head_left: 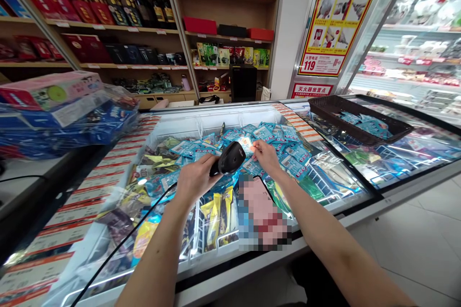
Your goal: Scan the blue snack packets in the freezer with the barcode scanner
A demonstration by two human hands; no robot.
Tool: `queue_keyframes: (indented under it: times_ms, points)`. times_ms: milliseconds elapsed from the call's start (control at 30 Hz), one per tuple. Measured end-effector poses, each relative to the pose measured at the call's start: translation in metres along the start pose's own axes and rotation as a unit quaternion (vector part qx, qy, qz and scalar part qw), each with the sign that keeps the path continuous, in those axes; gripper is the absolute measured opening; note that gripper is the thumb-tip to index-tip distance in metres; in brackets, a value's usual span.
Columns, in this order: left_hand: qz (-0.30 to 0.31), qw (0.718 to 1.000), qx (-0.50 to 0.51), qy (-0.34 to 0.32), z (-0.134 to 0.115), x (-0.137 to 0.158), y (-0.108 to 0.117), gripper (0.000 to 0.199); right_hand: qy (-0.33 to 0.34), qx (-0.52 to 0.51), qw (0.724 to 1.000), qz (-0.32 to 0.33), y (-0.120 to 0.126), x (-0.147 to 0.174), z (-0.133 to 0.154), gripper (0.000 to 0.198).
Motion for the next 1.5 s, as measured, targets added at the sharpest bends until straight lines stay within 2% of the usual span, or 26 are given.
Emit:
queue_keyframes:
  times_ms: [433,600,800,1100,1333,1500]
  points:
    - [0.001,1.0,-0.004,0.004,-0.001,0.0,-0.003,0.033,0.018,-0.017,1.0,-0.003,0.0,-0.001,0.002,0.018]
    - [0.002,1.0,0.003,0.008,-0.001,0.0,0.001,0.035,0.01,-0.001,1.0,-0.009,0.001,0.0,0.0,0.02]
    - [-0.006,1.0,0.01,0.01,-0.003,0.0,0.007,0.036,0.013,0.034,0.998,-0.06,0.012,0.0,-0.004,0.023]
    - [-0.006,1.0,0.022,0.01,-0.003,0.001,0.008,0.035,0.011,0.063,0.996,-0.058,0.012,-0.002,-0.008,0.023]
    - [-0.008,1.0,0.019,0.005,-0.004,0.001,0.009,0.035,0.004,0.049,0.997,-0.058,0.011,-0.002,-0.009,0.025]
    - [-0.002,1.0,0.013,0.028,0.003,0.001,0.005,0.036,-0.023,0.0,0.996,-0.09,0.017,-0.002,-0.015,0.033]
Point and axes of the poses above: each hand's wrist, its own x-axis away from the middle knuckle, its own y-axis out of the back of the hand, z = x × y, the point moved 7 cm from there along -x, towards the middle knuckle, and after that the axes turned 2 degrees about y, right-handed, at the moved point
